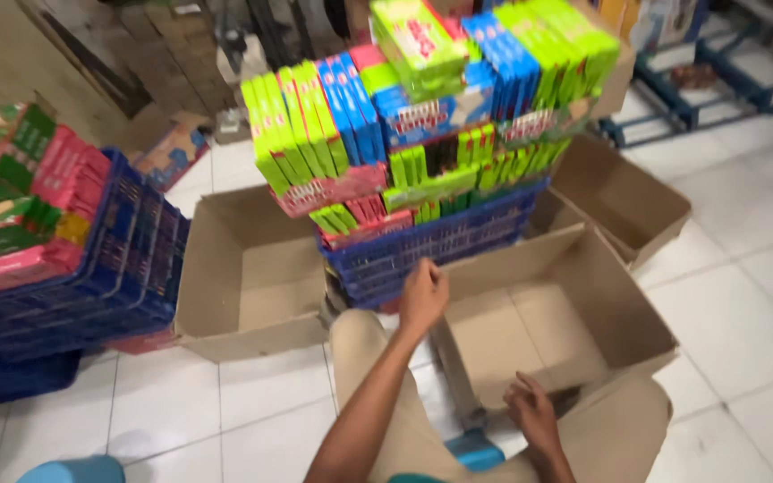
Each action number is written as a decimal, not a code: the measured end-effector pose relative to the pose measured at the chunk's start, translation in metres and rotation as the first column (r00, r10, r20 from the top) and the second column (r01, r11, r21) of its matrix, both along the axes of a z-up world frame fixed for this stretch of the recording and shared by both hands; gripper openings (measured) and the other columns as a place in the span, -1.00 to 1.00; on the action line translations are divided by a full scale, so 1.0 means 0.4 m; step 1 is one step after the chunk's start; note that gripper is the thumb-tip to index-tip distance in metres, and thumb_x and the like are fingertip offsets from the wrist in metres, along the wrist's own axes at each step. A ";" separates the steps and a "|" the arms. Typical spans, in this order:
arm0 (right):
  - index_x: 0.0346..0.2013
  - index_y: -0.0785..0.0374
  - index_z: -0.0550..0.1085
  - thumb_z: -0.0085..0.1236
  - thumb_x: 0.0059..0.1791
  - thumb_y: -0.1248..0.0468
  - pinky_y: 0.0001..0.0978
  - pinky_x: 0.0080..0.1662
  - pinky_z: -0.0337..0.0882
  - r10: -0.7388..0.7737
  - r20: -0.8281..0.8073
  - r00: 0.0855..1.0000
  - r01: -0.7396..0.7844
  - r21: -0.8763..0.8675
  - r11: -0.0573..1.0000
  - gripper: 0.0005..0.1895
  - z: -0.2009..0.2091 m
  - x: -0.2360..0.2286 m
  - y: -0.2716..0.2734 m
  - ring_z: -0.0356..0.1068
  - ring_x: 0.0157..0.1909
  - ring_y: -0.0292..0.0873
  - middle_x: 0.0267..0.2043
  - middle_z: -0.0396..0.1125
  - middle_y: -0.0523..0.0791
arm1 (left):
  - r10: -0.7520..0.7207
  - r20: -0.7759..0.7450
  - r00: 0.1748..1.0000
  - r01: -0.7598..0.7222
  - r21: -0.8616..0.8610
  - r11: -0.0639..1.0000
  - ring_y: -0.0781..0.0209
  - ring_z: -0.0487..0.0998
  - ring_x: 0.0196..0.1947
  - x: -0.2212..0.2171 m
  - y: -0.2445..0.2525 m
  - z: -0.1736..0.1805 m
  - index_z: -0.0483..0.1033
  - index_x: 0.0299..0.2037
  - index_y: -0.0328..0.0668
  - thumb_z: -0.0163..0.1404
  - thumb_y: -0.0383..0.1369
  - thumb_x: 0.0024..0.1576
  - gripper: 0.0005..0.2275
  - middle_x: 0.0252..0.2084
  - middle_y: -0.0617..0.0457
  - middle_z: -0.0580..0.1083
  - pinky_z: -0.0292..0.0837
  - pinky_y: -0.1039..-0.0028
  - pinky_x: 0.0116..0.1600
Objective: The person assembles a cardboard box and then repeatedly picks small colorful packets from stacked crates, placing them into the box. The person arranges the packets in rows and continues filling the box until it is nearly full.
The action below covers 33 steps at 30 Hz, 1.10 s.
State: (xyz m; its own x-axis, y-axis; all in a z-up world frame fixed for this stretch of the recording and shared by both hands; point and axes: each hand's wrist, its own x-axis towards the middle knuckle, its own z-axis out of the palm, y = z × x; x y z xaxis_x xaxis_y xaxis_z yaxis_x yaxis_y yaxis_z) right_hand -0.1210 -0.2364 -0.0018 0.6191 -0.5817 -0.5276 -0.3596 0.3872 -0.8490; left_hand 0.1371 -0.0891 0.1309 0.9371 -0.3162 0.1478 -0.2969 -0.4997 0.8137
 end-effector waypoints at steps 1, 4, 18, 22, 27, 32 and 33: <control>0.32 0.18 0.42 0.19 -0.03 0.33 -0.19 -0.07 0.45 0.025 0.056 0.998 -0.025 -0.006 1.000 -0.41 0.002 0.006 -0.020 0.48 -0.03 0.01 0.13 0.44 0.13 | 0.076 0.210 0.975 -0.059 -0.087 0.994 -0.18 0.46 -0.31 0.048 -0.012 0.117 0.28 -0.37 -0.09 -0.02 -0.28 0.19 -0.83 -0.40 -0.07 0.41 0.28 0.08 -0.16; 0.30 0.23 0.46 0.16 -0.03 0.39 -0.21 -0.07 0.45 0.063 0.067 0.996 -0.061 -0.036 0.997 -0.44 0.087 0.009 -0.043 0.52 -0.03 0.04 0.03 0.50 0.13 | 0.253 0.395 0.883 -0.202 -0.167 0.965 -0.11 0.41 -0.34 0.174 -0.040 0.422 0.28 -0.43 -0.07 0.04 -0.16 0.16 -0.74 -0.36 -0.03 0.35 0.29 0.10 -0.25; 0.22 0.13 0.56 0.28 -0.14 0.34 -0.13 0.05 0.43 0.072 -0.076 0.994 -0.074 -0.015 0.997 -0.41 0.260 0.150 -0.113 0.47 0.03 -0.07 0.13 0.50 0.04 | 0.378 -0.205 0.903 -0.206 0.565 0.799 -0.47 0.29 0.32 0.609 -0.310 0.890 -0.35 0.57 0.01 0.07 0.22 0.11 0.01 0.53 -0.47 -0.20 0.46 -0.08 0.19; 0.25 0.14 0.49 0.20 -0.05 0.29 -0.13 -0.02 0.49 0.126 0.002 0.992 -0.125 -0.038 0.991 -0.46 0.229 0.154 -0.170 0.57 -0.01 0.04 0.12 0.51 0.08 | 0.300 -0.152 0.942 -0.218 0.405 0.888 -0.32 0.36 0.30 0.568 -0.253 0.883 -0.22 0.55 -0.04 0.10 0.16 0.08 -0.04 0.54 -0.43 -0.15 0.61 0.19 0.05; 0.32 0.24 0.40 0.08 0.01 0.27 -0.18 -0.03 0.53 0.140 0.157 0.978 -0.134 -0.045 0.990 -0.45 0.423 0.248 -0.175 0.54 0.01 0.07 0.16 0.46 0.04 | 0.095 -0.166 0.981 -0.058 0.215 0.975 -0.25 0.44 0.23 0.392 -0.129 0.913 -0.09 0.53 0.00 0.04 0.06 -0.14 -0.03 0.46 -0.26 0.10 0.43 0.13 0.12; 0.49 0.06 0.06 0.24 -0.22 -0.11 0.19 0.14 0.44 0.167 0.609 0.775 -0.270 0.080 0.960 0.05 0.634 0.296 -0.155 0.37 0.24 0.33 0.30 0.23 0.12 | -0.135 0.064 0.989 0.132 0.062 0.989 -0.09 0.50 0.19 0.104 -0.077 0.727 0.11 0.43 -0.03 0.28 -0.06 -0.04 -0.16 0.17 -0.13 0.35 0.46 0.06 0.19; 0.49 0.06 0.06 0.24 -0.22 -0.11 0.19 0.14 0.44 0.143 0.582 0.800 -0.253 0.110 0.961 0.05 0.630 0.295 -0.148 0.37 0.24 0.33 0.30 0.23 0.12 | -0.151 0.024 0.988 0.148 0.077 0.986 -0.09 0.50 0.19 0.045 -0.081 0.671 0.11 0.43 -0.03 0.28 -0.06 -0.04 -0.16 0.17 -0.13 0.35 0.46 0.06 0.19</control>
State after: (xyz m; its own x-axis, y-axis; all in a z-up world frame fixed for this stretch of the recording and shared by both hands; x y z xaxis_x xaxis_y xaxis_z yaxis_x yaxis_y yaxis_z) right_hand -0.0030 -0.2957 0.2501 0.9293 -0.3462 -0.1284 0.0764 0.5206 -0.8504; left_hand 0.1549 -0.1215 0.3991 0.8741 -0.4635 0.1453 -0.3962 -0.5072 0.7654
